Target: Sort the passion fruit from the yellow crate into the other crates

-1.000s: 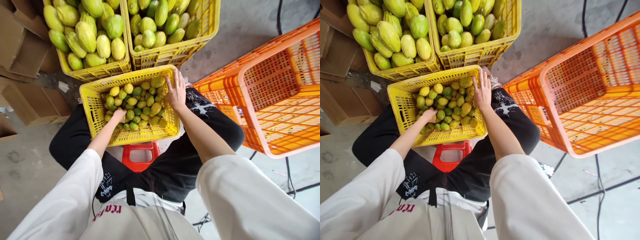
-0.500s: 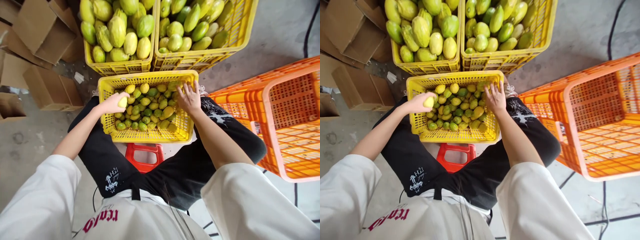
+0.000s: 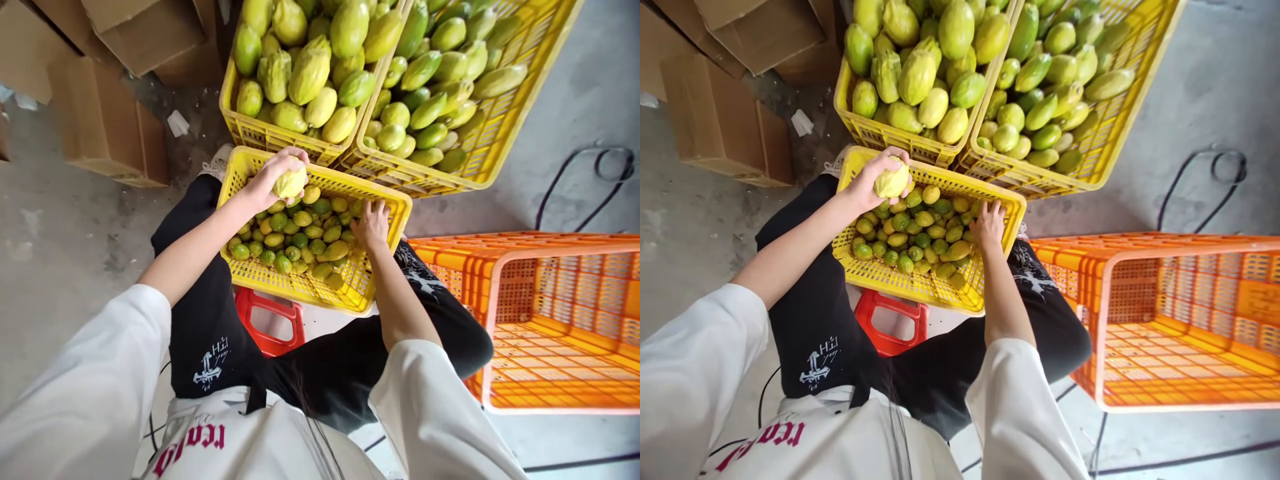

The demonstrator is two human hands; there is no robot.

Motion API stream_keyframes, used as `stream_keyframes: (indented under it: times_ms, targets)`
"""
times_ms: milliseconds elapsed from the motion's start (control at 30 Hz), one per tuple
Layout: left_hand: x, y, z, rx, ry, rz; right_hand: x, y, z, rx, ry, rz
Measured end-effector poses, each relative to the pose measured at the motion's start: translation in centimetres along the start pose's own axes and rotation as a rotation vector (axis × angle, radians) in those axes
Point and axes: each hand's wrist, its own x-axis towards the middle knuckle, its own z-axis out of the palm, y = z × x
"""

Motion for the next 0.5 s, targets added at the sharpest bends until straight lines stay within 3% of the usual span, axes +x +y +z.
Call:
stream_keyframes:
  times_ms: [233,367,500]
  targets:
    - [0.0,1.2,0.0,-0.074,0.093,-0.090,0.8,-2.0,-0.5,0.048,-0.008,0.138]
    - [-0.9,1.4,-0.7,-0.134,0.014,-0.026,-0.3,-2.6,-1.9,0.159,-0.025,0.135]
    - [-3.2,0.6,-0.7,-0.102,0.055,0.019,-2.4,-3.3,-4.2,0.394,-0.072,0.076]
